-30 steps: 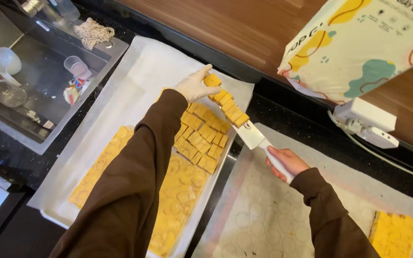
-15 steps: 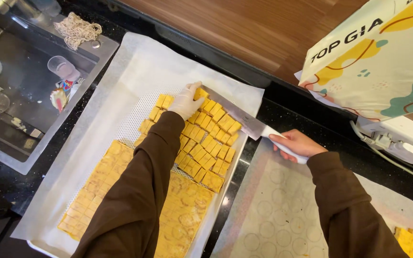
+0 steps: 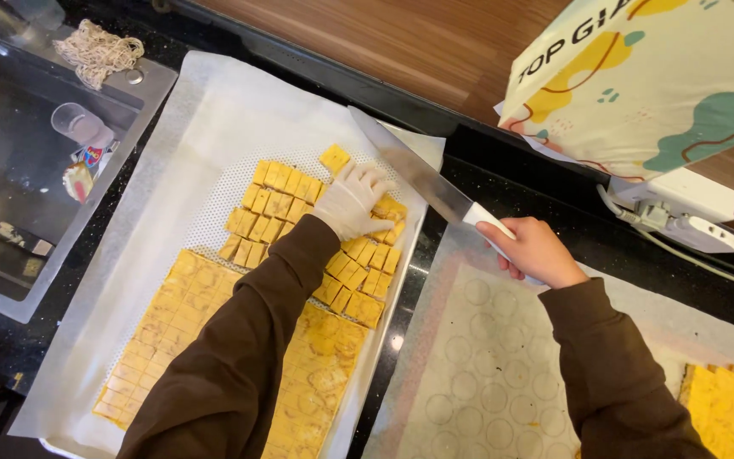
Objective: Cutting yellow pastry strips into small uniform squares using a knife on a silicone mat
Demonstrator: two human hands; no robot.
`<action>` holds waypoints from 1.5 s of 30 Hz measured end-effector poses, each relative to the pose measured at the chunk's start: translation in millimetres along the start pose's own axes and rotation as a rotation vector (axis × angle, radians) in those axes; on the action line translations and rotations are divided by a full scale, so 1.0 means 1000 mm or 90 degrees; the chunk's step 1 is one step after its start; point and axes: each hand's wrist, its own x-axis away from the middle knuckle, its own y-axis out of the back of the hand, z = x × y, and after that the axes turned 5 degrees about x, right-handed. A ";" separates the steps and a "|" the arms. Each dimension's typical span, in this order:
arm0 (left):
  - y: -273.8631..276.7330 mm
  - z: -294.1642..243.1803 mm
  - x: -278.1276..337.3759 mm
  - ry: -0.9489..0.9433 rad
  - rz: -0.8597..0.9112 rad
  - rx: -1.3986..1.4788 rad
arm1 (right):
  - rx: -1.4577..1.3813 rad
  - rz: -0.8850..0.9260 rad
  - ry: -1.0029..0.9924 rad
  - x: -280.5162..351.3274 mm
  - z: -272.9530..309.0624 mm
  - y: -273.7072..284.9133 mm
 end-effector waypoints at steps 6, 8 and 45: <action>-0.052 0.012 -0.024 -0.093 0.056 -0.018 | -0.019 -0.070 -0.040 0.070 0.006 -0.012; -0.065 0.019 -0.024 -0.093 0.038 -0.033 | -0.028 -0.070 -0.054 0.094 0.005 -0.019; 0.102 -0.012 -0.016 0.350 0.335 0.143 | -0.221 -0.166 -0.344 0.231 -0.098 -0.111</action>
